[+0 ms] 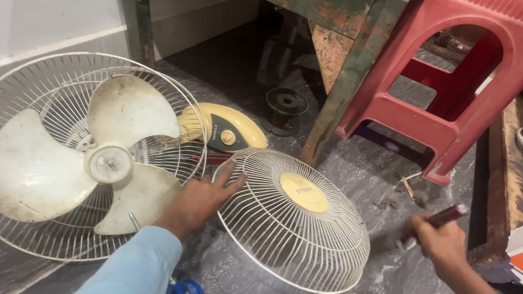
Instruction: The person cleans a disassembled electric fan using a brush and a spray bottle. They scrub the fan cage and blades, then spray liquid onto the blades and wipe them with a cloth.
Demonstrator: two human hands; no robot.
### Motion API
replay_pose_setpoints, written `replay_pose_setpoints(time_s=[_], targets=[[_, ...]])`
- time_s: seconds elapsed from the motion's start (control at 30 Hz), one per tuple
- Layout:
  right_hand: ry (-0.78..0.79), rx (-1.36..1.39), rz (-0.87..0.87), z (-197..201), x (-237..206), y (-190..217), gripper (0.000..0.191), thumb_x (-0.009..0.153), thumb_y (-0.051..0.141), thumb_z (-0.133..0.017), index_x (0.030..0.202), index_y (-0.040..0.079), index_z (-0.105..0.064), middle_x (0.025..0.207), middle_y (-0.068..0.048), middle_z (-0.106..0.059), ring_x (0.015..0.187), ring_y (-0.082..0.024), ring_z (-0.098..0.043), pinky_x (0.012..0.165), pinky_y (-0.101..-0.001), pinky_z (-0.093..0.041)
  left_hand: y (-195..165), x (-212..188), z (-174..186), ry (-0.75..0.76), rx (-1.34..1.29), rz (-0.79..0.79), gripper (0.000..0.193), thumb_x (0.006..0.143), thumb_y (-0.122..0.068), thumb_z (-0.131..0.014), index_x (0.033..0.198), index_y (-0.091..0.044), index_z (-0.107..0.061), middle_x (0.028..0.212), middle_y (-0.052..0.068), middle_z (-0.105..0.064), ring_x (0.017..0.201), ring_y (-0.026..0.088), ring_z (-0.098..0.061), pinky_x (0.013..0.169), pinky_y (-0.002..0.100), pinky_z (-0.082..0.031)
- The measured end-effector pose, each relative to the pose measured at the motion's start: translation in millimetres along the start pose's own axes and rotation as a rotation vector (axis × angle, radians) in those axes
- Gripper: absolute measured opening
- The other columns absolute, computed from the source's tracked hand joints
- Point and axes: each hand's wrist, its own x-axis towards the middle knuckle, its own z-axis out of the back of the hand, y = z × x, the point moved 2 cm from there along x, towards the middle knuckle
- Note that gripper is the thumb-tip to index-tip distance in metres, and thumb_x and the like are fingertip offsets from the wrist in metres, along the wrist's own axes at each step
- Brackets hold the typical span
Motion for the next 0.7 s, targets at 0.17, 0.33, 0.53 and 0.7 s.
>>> replay_pose_setpoints(time_s=[0.17, 0.33, 0.53, 0.7], targets=[[0.039, 0.480, 0.115, 3, 22, 72, 0.021, 0.093, 0.023, -0.068, 0.096, 0.005, -0.078, 0.078, -0.008, -0.068, 0.058, -0.015, -0.055, 0.048, -0.0323, -0.041, 4, -6, -15, 0.028, -0.017, -0.027, 0.088, 0.083, 0.005, -0.059, 0.158, -0.027, -0.026, 0.165, 0.017, -0.024, 0.102, 0.036, -0.071, 0.077, 0.044, -0.062], [-0.055, 0.012, 0.243, -18, 23, 68, 0.021, 0.086, 0.025, -0.072, 0.094, 0.007, -0.079, 0.085, -0.013, -0.077, 0.071, -0.025, -0.069, 0.064, -0.0405, -0.052, -4, -8, -9, 0.074, 0.026, -0.081, 0.091, 0.082, 0.006, -0.060, 0.159, -0.025, -0.023, 0.164, 0.022, -0.021, 0.106, 0.039, -0.069, 0.081, 0.043, -0.061], [-0.043, -0.425, 0.096, -38, -14, 14, 0.028, 0.083, 0.034, -0.074, 0.093, 0.009, -0.081, 0.089, -0.019, -0.079, 0.091, -0.035, -0.076, 0.088, -0.0462, -0.056, -9, -10, 3, 0.154, 0.035, -0.079, 0.090, 0.086, 0.008, -0.059, 0.161, -0.023, -0.020, 0.166, 0.025, -0.019, 0.105, 0.037, -0.070, 0.081, 0.043, -0.062], [-0.011, -0.139, 0.296, -23, -12, 74, 0.029, 0.091, 0.026, -0.064, 0.083, 0.005, -0.081, 0.077, -0.014, -0.080, 0.073, -0.023, -0.076, 0.074, -0.0382, -0.057, -12, -10, -3, 0.157, -0.017, -0.040, 0.093, 0.085, 0.009, -0.058, 0.161, -0.025, -0.016, 0.166, 0.026, -0.016, 0.107, 0.037, -0.069, 0.082, 0.043, -0.061]])
